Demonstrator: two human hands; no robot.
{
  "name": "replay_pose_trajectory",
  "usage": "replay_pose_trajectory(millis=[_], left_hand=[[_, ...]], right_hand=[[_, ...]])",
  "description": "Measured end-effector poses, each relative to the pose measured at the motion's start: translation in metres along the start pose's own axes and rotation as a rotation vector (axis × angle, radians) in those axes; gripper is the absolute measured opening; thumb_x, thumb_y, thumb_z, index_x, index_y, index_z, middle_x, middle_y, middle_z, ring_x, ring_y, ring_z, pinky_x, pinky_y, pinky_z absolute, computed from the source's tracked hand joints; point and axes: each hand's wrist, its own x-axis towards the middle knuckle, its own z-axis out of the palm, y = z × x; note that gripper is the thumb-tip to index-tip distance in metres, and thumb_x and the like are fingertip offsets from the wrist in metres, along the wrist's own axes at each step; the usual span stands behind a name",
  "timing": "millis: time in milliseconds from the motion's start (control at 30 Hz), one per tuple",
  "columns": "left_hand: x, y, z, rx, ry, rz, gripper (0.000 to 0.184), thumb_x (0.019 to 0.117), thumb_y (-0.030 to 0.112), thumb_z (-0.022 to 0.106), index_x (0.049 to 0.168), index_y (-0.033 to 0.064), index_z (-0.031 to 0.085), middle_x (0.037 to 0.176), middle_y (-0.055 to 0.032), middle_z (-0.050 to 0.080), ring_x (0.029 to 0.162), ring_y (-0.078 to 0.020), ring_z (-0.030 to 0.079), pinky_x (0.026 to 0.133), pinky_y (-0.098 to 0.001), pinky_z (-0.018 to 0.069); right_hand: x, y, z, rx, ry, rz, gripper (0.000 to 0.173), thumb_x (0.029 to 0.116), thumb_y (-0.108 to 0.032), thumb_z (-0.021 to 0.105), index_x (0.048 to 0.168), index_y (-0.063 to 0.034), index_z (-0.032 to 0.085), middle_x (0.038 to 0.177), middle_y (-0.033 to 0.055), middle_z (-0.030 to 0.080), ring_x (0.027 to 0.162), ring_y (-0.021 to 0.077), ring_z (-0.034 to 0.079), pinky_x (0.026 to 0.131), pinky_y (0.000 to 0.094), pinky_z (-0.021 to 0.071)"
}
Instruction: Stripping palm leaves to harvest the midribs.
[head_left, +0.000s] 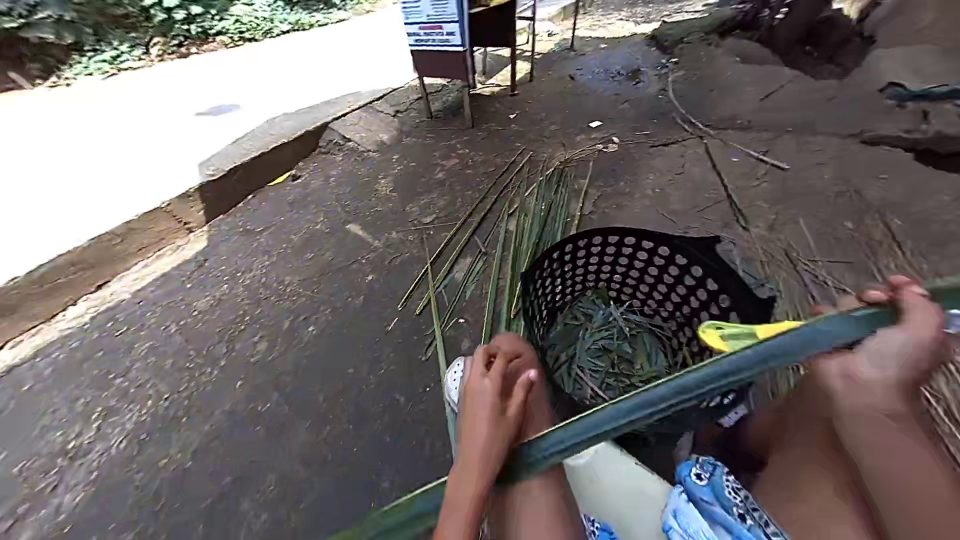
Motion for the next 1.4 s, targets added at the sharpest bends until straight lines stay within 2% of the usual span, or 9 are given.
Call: replay_pose_trajectory(millis=[133, 267, 400, 500, 633, 767, 900, 1167, 1400], left_hand=[[0.021, 0.005, 0.004, -0.127, -0.185, 0.335, 0.039, 0.0953, 0.017, 0.056, 0.12, -0.0105, 0.069, 0.113, -0.0288, 0.068, 0.1, -0.0415, 0.066, 0.087, -0.0541, 0.0492], [0.047, 0.036, 0.012, -0.182, -0.582, 0.406, 0.066, 0.1001, 0.028, 0.054, 0.15, -0.0123, 0.038, 0.134, -0.0335, 0.056, 0.113, -0.0408, 0.064, 0.094, -0.0531, 0.0507], [0.064, 0.058, 0.037, -0.003, -0.513, 0.49, 0.059, 0.0949, 0.008, 0.066, 0.146, -0.0113, 0.046, 0.123, -0.0343, 0.062, 0.094, -0.0459, 0.069, 0.081, -0.0579, 0.0558], [0.072, 0.053, 0.049, -0.129, -0.429, 0.481, 0.042, 0.0961, -0.005, 0.051, 0.136, -0.0171, 0.053, 0.113, -0.0344, 0.067, 0.093, -0.0398, 0.07, 0.086, -0.0494, 0.0544], [0.079, 0.044, 0.044, -0.35, -0.481, 0.265, 0.04, 0.1019, 0.003, 0.043, 0.137, -0.014, 0.05, 0.082, -0.0043, 0.057, 0.062, 0.0004, 0.044, 0.058, -0.018, 0.0391], [0.077, 0.054, 0.038, -0.545, -0.552, 0.089, 0.036, 0.1053, 0.006, 0.034, 0.133, -0.0132, 0.047, 0.077, 0.0085, 0.046, 0.056, 0.0088, 0.04, 0.054, -0.0095, 0.0367], [0.08, 0.062, 0.037, -0.663, -0.598, 0.0, 0.036, 0.1067, 0.01, 0.027, 0.128, -0.0046, 0.051, 0.071, 0.0139, 0.051, 0.053, 0.0092, 0.046, 0.051, -0.0085, 0.0413], [0.076, 0.075, 0.046, -0.589, -0.574, 0.049, 0.031, 0.1042, 0.004, 0.03, 0.12, -0.0063, 0.054, 0.064, 0.0158, 0.045, 0.05, 0.011, 0.041, 0.049, -0.0075, 0.0371], [0.07, 0.079, 0.044, -0.444, -0.573, 0.061, 0.033, 0.1053, 0.003, 0.032, 0.124, -0.0122, 0.055, 0.066, 0.0131, 0.045, 0.049, 0.0114, 0.038, 0.048, -0.0073, 0.0345]], right_hand=[[-0.029, 0.006, 0.05, -0.12, -0.212, 0.002, 0.017, 0.1078, -0.005, 0.034, 0.105, -0.0043, 0.051, 0.074, -0.0121, 0.055, 0.061, -0.0071, 0.052, 0.059, 0.0097, 0.0462], [-0.032, 0.014, 0.053, -0.37, -0.591, -0.014, 0.028, 0.1072, -0.006, 0.038, 0.123, 0.0112, 0.053, 0.091, -0.0013, 0.057, 0.065, -0.0057, 0.047, 0.057, 0.0116, 0.0379], [-0.031, 0.039, 0.033, -0.606, -0.846, -0.1, 0.035, 0.1067, -0.009, 0.042, 0.129, 0.012, 0.058, 0.114, 0.0208, 0.065, 0.098, 0.019, 0.061, 0.085, 0.0313, 0.0492], [-0.017, 0.031, 0.027, -0.711, -0.95, -0.015, 0.037, 0.1077, -0.008, 0.044, 0.137, 0.0137, 0.055, 0.139, 0.0343, 0.053, 0.13, 0.0416, 0.053, 0.113, 0.046, 0.0386], [-0.001, 0.02, 0.02, -0.802, -0.988, 0.06, 0.034, 0.1086, -0.003, 0.038, 0.128, 0.0186, 0.055, 0.116, 0.0328, 0.062, 0.103, 0.0316, 0.06, 0.097, 0.0386, 0.0458], [-0.005, 0.019, 0.018, -0.963, -0.969, -0.108, 0.035, 0.1073, -0.008, 0.048, 0.092, 0.0206, 0.062, 0.081, 0.0308, 0.061, 0.081, 0.0368, 0.059, 0.079, 0.0457, 0.0461], [-0.018, 0.034, 0.017, -0.947, -0.91, -0.439, 0.032, 0.0984, -0.008, 0.06, 0.076, 0.0146, 0.063, 0.066, 0.0269, 0.061, 0.067, 0.0424, 0.066, 0.064, 0.0519, 0.0514], [-0.02, 0.017, 0.027, -1.033, -0.822, -0.206, 0.025, 0.0994, -0.008, 0.06, 0.106, 0.016, 0.065, 0.09, 0.0339, 0.068, 0.091, 0.0521, 0.068, 0.082, 0.0624, 0.0502], [-0.008, -0.006, 0.035, -1.191, -0.752, 0.059, 0.031, 0.1058, -0.008, 0.049, 0.121, 0.0169, 0.06, 0.113, 0.0369, 0.065, 0.114, 0.0515, 0.062, 0.097, 0.0588, 0.0452]])
